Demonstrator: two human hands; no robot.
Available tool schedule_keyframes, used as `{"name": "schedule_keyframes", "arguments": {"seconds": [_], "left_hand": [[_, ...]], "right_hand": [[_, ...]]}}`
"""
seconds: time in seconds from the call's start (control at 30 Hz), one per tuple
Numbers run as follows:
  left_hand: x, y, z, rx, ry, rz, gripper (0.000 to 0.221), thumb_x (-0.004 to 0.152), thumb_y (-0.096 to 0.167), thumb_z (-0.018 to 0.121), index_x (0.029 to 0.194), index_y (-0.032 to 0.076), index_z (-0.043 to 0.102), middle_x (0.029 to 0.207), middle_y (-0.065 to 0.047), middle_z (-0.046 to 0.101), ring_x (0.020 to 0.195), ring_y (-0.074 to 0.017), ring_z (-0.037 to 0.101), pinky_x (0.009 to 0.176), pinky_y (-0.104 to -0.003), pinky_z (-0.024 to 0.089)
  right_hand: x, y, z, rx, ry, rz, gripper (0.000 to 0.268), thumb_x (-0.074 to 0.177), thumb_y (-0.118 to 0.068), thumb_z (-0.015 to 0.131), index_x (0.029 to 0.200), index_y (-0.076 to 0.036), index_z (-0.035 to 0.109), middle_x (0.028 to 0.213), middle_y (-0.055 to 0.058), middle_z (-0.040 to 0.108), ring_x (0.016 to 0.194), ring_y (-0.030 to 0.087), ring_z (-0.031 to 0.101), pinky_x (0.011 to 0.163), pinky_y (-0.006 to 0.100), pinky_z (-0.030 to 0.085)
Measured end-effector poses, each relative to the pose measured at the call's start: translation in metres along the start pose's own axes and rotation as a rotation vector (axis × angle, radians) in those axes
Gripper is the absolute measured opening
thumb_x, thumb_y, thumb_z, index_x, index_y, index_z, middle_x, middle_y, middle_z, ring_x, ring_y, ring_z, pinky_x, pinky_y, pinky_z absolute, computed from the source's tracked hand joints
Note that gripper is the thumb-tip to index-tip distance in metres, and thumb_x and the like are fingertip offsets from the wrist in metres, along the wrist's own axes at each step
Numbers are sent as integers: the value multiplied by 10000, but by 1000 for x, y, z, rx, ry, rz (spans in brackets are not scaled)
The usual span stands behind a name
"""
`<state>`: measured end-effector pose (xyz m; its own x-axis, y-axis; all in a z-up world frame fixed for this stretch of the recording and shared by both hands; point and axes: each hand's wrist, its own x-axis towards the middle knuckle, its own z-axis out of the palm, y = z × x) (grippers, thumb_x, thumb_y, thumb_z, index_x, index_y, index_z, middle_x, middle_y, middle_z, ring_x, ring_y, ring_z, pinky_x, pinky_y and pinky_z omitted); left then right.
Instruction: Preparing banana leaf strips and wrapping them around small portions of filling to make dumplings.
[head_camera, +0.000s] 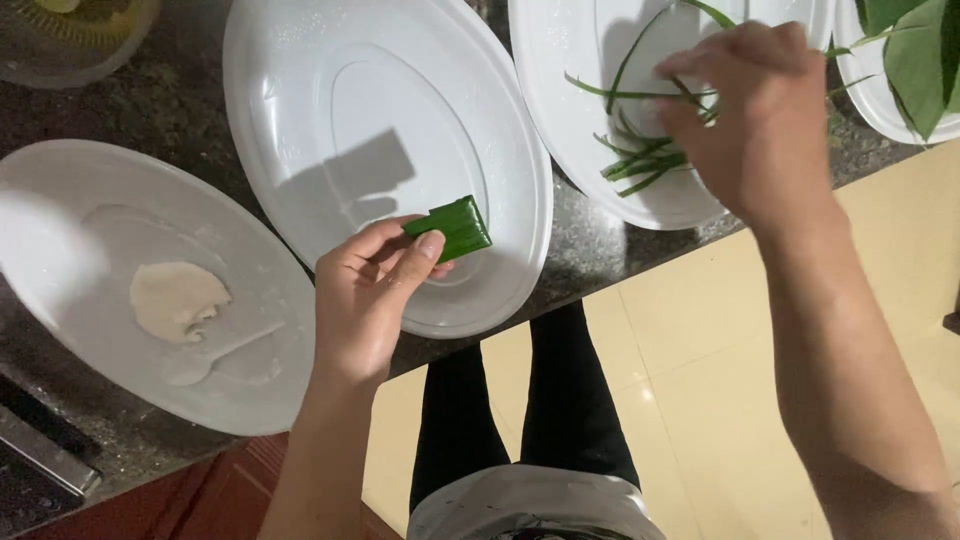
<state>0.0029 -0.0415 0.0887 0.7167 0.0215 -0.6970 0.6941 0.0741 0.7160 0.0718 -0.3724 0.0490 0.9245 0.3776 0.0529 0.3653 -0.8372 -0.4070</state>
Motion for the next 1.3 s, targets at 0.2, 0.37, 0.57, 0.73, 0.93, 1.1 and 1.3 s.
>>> {"name": "schedule_keyframes", "arguments": {"seconds": [0.2,0.37,0.57,0.73,0.93,1.1,1.3], "left_hand": [[-12,9,8,-88,1,36,247,851,135,733,1032,-33,725,961,-63,698,805,-193,700,810,-337,685],[-43,35,9,-148,1,47,260,861,137,730,1068,-19,710,909,-75,708,781,-182,679,816,-347,670],[-72,54,14,-175,-7,43,299,849,204,732,1056,-11,745,936,-90,753,794,-200,707,804,-310,602],[-65,53,14,-183,14,38,262,851,187,733,1021,-12,750,946,-73,744,836,-179,689,831,-315,624],[-41,47,13,-148,29,17,284,860,200,714,1049,-12,725,919,-53,720,831,-167,671,853,-318,625],[-30,54,14,-123,164,-165,516,762,294,729,1190,7,698,931,-61,740,756,-176,696,918,-317,573],[-20,47,12,-268,127,-13,447,814,273,703,1167,-2,690,1033,-90,749,920,-171,663,773,-311,560]], "right_hand": [[-7,1,17,-256,-25,27,179,927,-118,886,1049,-188,774,1118,33,614,1000,309,523,803,436,313],[10,-13,-25,-22,-174,243,32,1010,-67,678,1038,-81,670,918,28,723,925,351,560,904,553,280],[43,-27,-30,-202,-288,115,411,932,-124,667,1339,-180,671,1319,125,645,1188,367,563,1024,614,343],[45,6,7,-343,-183,-129,216,942,-312,726,1090,-156,747,1242,33,653,1151,285,575,961,480,423],[44,5,-16,52,86,36,278,918,168,651,1032,-79,711,1158,73,720,1113,307,609,1041,484,271],[54,-84,-27,673,470,107,85,1213,114,594,1151,121,537,991,235,603,895,295,650,855,360,513],[56,-171,24,1261,-17,560,63,983,-82,684,1017,-29,679,814,56,670,504,85,555,404,174,507]]}}
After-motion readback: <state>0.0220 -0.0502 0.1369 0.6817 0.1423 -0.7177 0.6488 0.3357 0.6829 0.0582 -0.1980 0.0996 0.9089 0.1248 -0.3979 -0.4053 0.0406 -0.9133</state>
